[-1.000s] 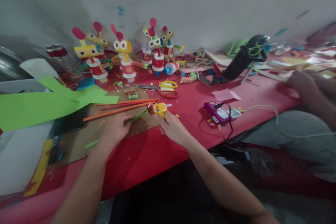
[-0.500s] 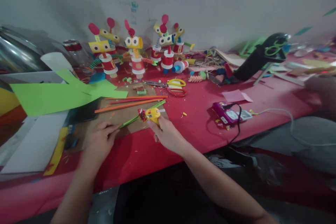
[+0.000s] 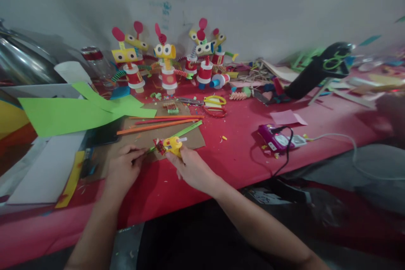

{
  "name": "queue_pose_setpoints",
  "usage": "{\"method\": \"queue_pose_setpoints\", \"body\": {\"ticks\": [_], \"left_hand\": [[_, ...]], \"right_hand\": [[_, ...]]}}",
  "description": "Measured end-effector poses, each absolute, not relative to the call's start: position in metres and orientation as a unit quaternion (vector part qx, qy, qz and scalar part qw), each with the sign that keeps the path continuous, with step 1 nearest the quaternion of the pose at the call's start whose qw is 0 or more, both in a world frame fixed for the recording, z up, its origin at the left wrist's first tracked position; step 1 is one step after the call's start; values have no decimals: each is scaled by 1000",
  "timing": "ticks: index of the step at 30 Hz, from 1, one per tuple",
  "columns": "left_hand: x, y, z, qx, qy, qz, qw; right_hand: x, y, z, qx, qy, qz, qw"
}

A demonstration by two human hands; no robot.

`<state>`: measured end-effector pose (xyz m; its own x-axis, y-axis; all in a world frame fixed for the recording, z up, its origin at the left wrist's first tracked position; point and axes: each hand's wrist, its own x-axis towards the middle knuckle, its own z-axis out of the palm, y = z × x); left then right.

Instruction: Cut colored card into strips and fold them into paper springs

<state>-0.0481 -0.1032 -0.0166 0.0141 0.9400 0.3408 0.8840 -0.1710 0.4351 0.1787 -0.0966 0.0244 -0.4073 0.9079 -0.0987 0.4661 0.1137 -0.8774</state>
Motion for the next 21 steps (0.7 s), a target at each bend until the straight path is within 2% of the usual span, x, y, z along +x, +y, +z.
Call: {"method": "queue_pose_setpoints", "body": {"ticks": [9,16,21], "left_hand": [[-48,-104,-15,698,653,288,54],[-49,-105,-13,705,659,256,50],[-50,-105,-7,730,654,196,15]], "right_hand": [[223,-76,15,-558,-679,387,280],[273,-49,6,-606,-613,389,326],[300,-45,17,-647,-637,290,302]]}}
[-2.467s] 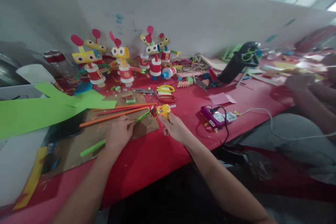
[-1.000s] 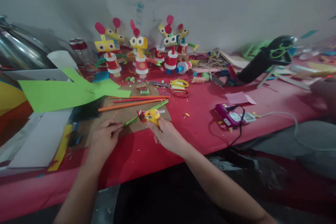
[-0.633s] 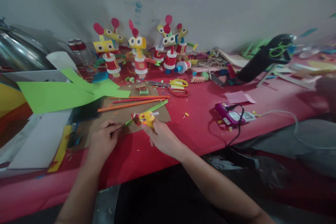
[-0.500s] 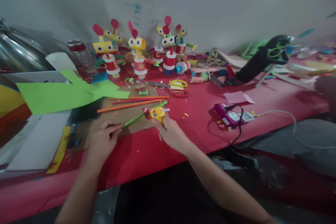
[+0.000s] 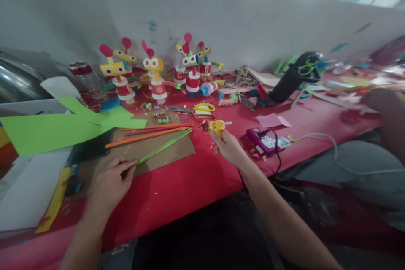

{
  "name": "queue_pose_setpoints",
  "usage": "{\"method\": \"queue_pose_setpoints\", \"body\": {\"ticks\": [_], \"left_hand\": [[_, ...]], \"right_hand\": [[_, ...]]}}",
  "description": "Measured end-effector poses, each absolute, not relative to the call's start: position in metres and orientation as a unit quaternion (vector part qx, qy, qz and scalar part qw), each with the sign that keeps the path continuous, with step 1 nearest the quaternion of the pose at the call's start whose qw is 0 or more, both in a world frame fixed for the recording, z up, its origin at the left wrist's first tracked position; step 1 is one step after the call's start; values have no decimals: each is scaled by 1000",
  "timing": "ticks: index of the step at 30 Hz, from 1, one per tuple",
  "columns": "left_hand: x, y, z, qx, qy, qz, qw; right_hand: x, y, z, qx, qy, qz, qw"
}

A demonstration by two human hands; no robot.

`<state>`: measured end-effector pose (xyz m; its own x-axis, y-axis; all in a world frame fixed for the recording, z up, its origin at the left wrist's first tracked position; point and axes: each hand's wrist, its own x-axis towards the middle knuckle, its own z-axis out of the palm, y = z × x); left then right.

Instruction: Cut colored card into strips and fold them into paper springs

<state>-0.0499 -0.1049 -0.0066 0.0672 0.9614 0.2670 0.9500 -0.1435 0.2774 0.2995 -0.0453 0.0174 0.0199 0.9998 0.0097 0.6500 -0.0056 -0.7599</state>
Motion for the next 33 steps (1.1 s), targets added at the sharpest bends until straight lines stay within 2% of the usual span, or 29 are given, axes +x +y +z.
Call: {"method": "queue_pose_setpoints", "body": {"ticks": [5,9,12,14,17,19,21,23,27,30,33], "left_hand": [[-33,-101,8,748,651,121,-52],[-12,-95,17,760,640,83,-84],[-7,-91,18,780,614,67,-106],[-9,-88,15,787,603,70,-105],[-14,-84,11,777,614,123,-66],[-15,-80,13,739,644,195,-19],[-10,-74,20,688,670,276,45],[0,-65,33,655,662,342,125],[24,-42,64,661,599,387,233],[32,-28,75,672,608,371,204],[29,-18,65,682,611,355,188]], "right_hand": [[326,-36,21,-728,-658,48,184],[346,-23,11,-765,-635,-11,106],[346,-20,12,-750,-649,-61,108],[334,-24,18,-703,-687,-88,160],[297,-34,24,-583,-762,30,281],[264,-40,23,-513,-756,221,342],[230,-43,20,-450,-678,475,334],[202,-40,20,-385,-559,637,366],[175,-16,35,-297,-460,684,482],[177,2,44,-278,-437,681,518],[186,10,41,-306,-409,670,538]]}}
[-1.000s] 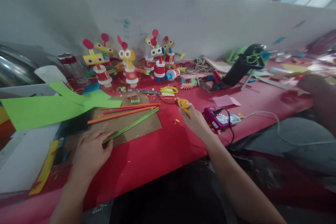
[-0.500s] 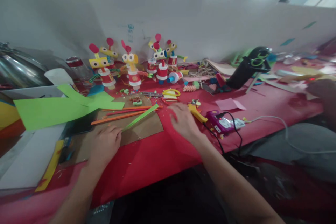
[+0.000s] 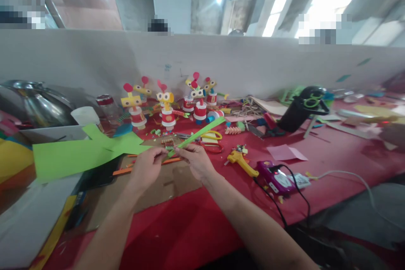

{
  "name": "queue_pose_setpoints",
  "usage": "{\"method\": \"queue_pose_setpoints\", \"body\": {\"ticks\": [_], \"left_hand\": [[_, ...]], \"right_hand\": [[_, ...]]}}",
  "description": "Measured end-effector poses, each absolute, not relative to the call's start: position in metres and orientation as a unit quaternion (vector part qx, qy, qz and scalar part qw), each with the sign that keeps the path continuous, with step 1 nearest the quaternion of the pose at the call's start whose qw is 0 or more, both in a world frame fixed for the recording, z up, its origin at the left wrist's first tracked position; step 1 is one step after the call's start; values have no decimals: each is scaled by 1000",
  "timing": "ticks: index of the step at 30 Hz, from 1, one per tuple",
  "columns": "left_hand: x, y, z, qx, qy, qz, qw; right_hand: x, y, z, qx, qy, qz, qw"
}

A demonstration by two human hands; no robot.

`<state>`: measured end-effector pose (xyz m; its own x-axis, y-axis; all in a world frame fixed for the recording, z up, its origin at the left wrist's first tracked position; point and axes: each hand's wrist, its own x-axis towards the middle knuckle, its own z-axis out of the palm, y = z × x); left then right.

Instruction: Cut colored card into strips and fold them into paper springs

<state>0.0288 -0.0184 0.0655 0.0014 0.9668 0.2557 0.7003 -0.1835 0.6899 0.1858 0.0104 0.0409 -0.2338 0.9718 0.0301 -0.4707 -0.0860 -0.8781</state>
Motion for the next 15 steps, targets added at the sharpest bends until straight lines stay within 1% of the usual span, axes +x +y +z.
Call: {"method": "queue_pose_setpoints", "body": {"ticks": [5,9,12,15], "left_hand": [[15,-15,41,694,607,329,206],[-2,-16,41,697,614,307,208],[-9,-16,46,704,618,301,178],[-1,-19,49,731,593,318,116]], "right_hand": [[196,13,29,-357,-384,667,530],[202,17,30,-364,-358,663,547],[203,19,31,-359,-364,648,564],[197,14,31,-355,-363,639,578]]}}
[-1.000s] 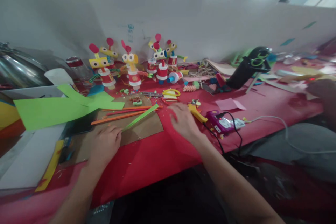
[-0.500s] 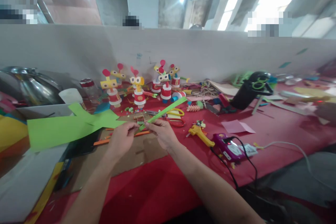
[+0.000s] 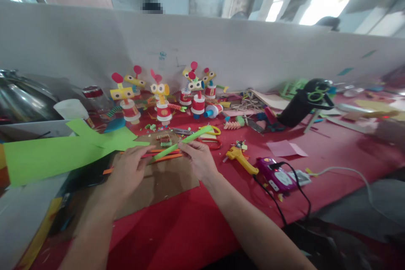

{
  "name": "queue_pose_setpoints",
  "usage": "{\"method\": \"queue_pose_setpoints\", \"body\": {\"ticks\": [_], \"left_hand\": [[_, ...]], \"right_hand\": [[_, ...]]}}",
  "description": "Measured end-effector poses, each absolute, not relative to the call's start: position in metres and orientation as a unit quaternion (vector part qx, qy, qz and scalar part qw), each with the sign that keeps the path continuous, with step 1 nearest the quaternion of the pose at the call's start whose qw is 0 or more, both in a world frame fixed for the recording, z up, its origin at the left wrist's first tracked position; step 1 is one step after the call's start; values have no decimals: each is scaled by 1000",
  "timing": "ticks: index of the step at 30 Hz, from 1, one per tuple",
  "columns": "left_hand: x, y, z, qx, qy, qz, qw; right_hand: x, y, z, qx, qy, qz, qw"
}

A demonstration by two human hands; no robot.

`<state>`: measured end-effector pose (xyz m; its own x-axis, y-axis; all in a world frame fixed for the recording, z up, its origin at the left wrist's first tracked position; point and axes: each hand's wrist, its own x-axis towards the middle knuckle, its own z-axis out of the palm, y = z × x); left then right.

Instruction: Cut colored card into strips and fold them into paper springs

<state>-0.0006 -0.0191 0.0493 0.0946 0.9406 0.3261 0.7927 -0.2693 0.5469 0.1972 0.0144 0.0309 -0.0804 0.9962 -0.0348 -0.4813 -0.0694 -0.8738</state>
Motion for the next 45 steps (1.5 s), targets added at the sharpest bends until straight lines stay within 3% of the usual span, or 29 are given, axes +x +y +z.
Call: {"method": "queue_pose_setpoints", "body": {"ticks": [21,26,29,39,45], "left_hand": [[17,-30,59,691,595,342,226],[2,-26,61,681,604,332,248],[-4,-26,61,686,604,319,250],[-5,-27,63,696,612,306,219],[-5,-28,65,720,606,289,175]], "right_hand": [[184,0,25,-338,-439,623,552],[208,15,37,-259,-558,522,591],[221,22,39,-215,-637,476,567],[230,19,47,-244,-764,262,537],[228,19,43,-289,-768,272,503]]}}
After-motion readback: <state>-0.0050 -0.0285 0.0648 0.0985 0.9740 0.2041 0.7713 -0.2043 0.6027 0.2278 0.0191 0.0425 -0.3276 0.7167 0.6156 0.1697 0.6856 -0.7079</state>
